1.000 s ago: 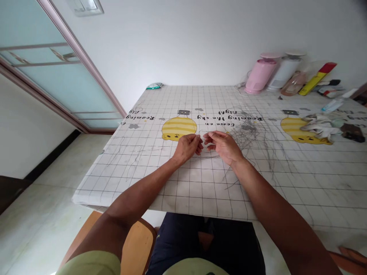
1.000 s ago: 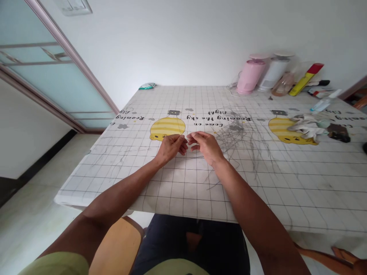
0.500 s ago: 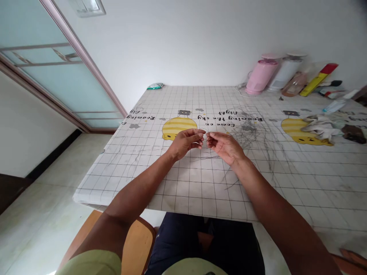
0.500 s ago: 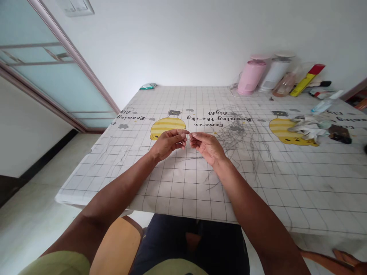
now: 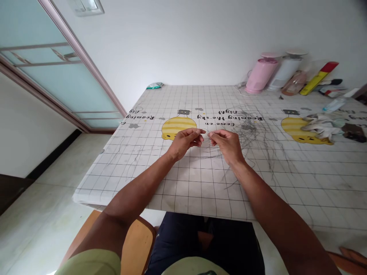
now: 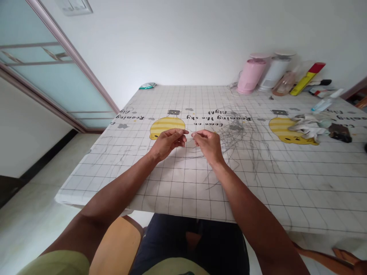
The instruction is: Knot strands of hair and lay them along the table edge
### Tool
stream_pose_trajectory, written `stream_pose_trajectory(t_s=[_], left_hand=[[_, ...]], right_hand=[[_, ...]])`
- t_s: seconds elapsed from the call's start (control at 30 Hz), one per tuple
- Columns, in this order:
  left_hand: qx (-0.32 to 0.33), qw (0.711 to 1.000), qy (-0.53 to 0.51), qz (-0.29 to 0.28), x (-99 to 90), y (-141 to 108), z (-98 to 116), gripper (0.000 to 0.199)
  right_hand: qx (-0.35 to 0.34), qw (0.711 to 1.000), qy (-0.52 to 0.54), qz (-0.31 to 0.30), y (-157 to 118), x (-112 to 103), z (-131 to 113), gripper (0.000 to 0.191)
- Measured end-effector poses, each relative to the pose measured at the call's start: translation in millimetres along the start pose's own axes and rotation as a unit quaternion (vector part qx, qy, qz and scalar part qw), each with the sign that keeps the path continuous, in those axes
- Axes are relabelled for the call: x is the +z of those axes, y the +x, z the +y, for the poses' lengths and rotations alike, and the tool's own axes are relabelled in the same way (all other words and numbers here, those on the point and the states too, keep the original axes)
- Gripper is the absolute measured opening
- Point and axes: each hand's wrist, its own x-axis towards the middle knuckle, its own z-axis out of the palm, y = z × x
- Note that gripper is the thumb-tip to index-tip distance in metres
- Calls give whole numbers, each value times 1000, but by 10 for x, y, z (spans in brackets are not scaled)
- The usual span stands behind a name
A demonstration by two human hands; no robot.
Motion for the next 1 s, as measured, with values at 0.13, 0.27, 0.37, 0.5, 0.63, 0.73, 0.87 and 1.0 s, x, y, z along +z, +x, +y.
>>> stream_pose_trajectory(t_s=[0.13,0.27,0.37,0.5,0.63,0.73,0.87,1.0], left_hand=[[0,1000,1,-14,-36,5,0,29],[4,999,-13,-47,-62,10,30,27],[2,998,-15,-57,-77,18,29,28],[5,997,-32,-71,-96,32,9,31],[12,998,-12,-61,-106,35,21,31],[16,999,35,-36,-103,37,20,31],[1,998,67,-13,-91,42,-18,32],[-20,994,97,-42,-66,19,-25,32]], right_hand=[[95,982,127,-107,32,-58,-51,23],[128,955,200,-177,54,-109,-70,24],[118,953,205,-187,45,-110,-69,24],[115,955,209,-177,29,-85,-57,27],[118,959,202,-159,29,-71,-65,30],[110,965,180,-154,49,-91,-86,33],[107,971,151,-149,103,-148,-67,44],[65,984,122,-115,129,-169,-4,42]])
